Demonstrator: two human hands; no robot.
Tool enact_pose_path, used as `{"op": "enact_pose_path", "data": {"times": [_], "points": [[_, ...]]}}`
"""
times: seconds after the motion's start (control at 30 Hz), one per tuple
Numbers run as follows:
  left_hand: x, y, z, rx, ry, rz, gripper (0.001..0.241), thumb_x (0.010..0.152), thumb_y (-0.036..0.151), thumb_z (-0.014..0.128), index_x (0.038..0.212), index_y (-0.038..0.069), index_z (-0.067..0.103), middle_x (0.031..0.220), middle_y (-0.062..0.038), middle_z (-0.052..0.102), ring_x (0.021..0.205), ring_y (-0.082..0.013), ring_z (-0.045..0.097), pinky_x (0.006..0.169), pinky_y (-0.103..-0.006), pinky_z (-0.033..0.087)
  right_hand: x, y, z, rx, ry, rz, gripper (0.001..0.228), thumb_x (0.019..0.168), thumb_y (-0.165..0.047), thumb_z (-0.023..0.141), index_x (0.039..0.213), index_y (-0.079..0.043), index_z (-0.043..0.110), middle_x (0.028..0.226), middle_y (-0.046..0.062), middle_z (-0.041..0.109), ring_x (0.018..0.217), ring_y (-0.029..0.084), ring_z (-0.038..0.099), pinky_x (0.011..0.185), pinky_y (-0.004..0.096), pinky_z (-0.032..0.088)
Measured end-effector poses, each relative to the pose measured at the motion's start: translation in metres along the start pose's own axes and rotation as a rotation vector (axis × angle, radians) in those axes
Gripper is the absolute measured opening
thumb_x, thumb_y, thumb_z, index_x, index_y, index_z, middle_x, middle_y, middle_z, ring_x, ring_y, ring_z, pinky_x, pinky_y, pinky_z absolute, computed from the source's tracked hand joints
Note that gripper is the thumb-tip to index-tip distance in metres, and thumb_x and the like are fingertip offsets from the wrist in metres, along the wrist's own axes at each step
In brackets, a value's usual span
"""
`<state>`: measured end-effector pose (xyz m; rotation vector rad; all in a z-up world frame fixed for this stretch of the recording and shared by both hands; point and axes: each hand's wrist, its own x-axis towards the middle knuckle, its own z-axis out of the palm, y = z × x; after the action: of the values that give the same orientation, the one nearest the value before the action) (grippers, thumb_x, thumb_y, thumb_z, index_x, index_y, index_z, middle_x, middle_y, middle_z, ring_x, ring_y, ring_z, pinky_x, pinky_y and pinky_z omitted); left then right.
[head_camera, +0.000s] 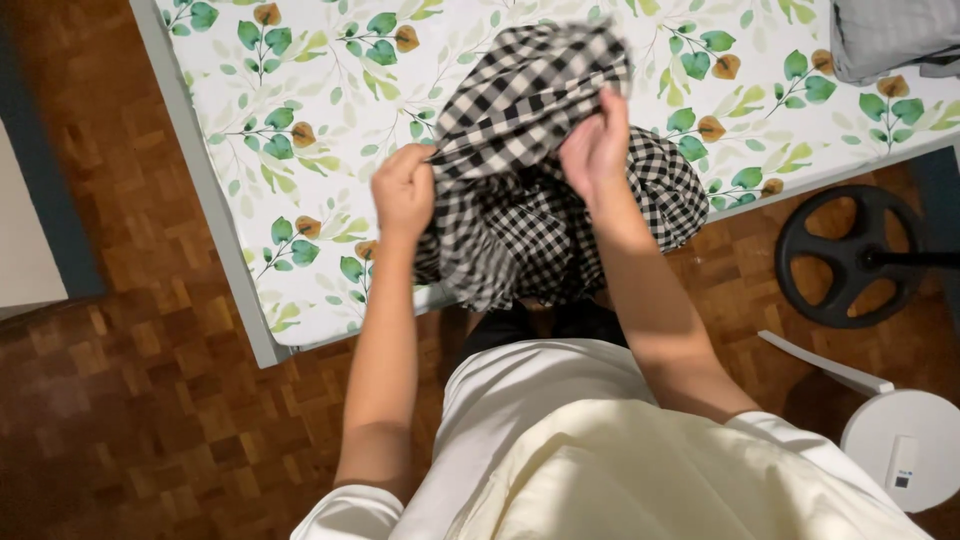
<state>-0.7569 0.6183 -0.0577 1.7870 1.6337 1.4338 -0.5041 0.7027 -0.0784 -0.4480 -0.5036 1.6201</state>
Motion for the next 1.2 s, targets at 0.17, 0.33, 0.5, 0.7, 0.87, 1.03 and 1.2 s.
{"op": "enact_pose_path", "data": {"times": [0.17, 0.33, 0.5, 0.7, 0.87, 1.03, 1.2], "points": [[0.034, -0.004, -0.047, 0.118, -0.027, 0.029, 0.016, 0.08, 0.016, 0.071, 0.094, 0.012, 0.078, 0.068, 0.003, 0.068, 0.053, -0.0113, 0.048, 0.063, -0.0253, 0.042, 0.032, -0.031, 0.004, -0.077, 0.449, -0.048, 0.058, 0.085, -0.049, 0.061, 0.121, -0.003, 0.06, 0.113, 0.016, 0.067, 0.106, 0.032, 0.065, 0.097, 0.049, 0.051], [0.052, -0.017, -0.078, 0.439, -0.145, -0.107, 0.048, 0.069, 0.04, 0.095, 0.112, 0.025, 0.078, 0.116, 0.006, 0.079, 0.097, -0.0115, 0.069, 0.092, -0.0338, 0.037, 0.055, -0.047, -0.091, -1.025, 0.684, -0.125, 0.058, 0.094, -0.05, 0.056, 0.131, -0.005, 0.057, 0.123, 0.011, 0.072, 0.115, 0.022, 0.073, 0.103, 0.039, 0.057], [0.047, -0.023, -0.07, 0.716, 0.076, 0.08, 0.028, 0.078, 0.008, 0.084, 0.1, 0.025, 0.085, 0.124, 0.009, 0.059, 0.109, -0.0257, 0.044, 0.097, -0.0411, 0.03, 0.041, -0.074, -0.057, -2.42, 0.378, 0.37, 0.038, 0.095, -0.031, 0.062, 0.1, 0.004, 0.075, 0.106, 0.022, 0.069, 0.105, 0.043, 0.052, 0.087, 0.062, 0.034], [0.045, -0.039, -0.046, 0.29, 0.204, 0.007, 0.029, 0.094, 0.001, 0.054, 0.118, 0.0, 0.07, 0.112, -0.013, 0.075, 0.096, -0.0312, 0.06, 0.093, -0.0392, 0.047, 0.033, -0.053, -0.031, -2.07, 0.241, -0.606, 0.021, 0.07, -0.01, 0.069, 0.058, -0.014, 0.052, 0.132, 0.014, 0.061, 0.132, 0.036, 0.045, 0.108, 0.062, 0.022], [0.06, -0.012, -0.051, -0.09, 0.096, -0.094, 0.022, 0.097, 0.002, 0.045, 0.117, 0.005, 0.054, 0.099, -0.008, 0.063, 0.08, -0.0179, 0.057, 0.076, -0.0306, 0.049, 0.03, -0.036, -0.053, -1.512, 0.0, -0.223, 0.018, 0.095, -0.006, 0.062, 0.078, -0.011, 0.059, 0.103, 0.008, 0.062, 0.072, 0.013, 0.046, 0.068, 0.025, 0.047], [0.048, 0.037, -0.034, 0.208, -0.404, -0.264, 0.069, 0.076, 0.012, 0.063, 0.144, 0.014, 0.051, 0.14, -0.009, 0.062, 0.127, -0.0288, 0.058, 0.112, -0.0643, 0.032, 0.0, 0.0, -0.043, -1.643, -0.274, 0.12, 0.031, 0.103, -0.046, 0.042, 0.097, -0.016, 0.041, 0.118, 0.009, 0.042, 0.11, 0.028, 0.039, 0.095, 0.051, 0.042], [-0.012, 0.008, 0.031, 0.329, -0.75, -0.264, 0.076, 0.087, 0.067, 0.068, 0.145, 0.019, 0.055, 0.116, -0.02, 0.074, 0.112, -0.0412, 0.068, 0.094, -0.0587, 0.038, -0.04, 0.046, -0.05, -1.691, -0.649, -0.182, 0.038, 0.077, -0.015, 0.068, 0.11, -0.018, 0.05, 0.106, 0.011, 0.057, 0.107, 0.04, 0.056, 0.086, 0.054, 0.042]]}}
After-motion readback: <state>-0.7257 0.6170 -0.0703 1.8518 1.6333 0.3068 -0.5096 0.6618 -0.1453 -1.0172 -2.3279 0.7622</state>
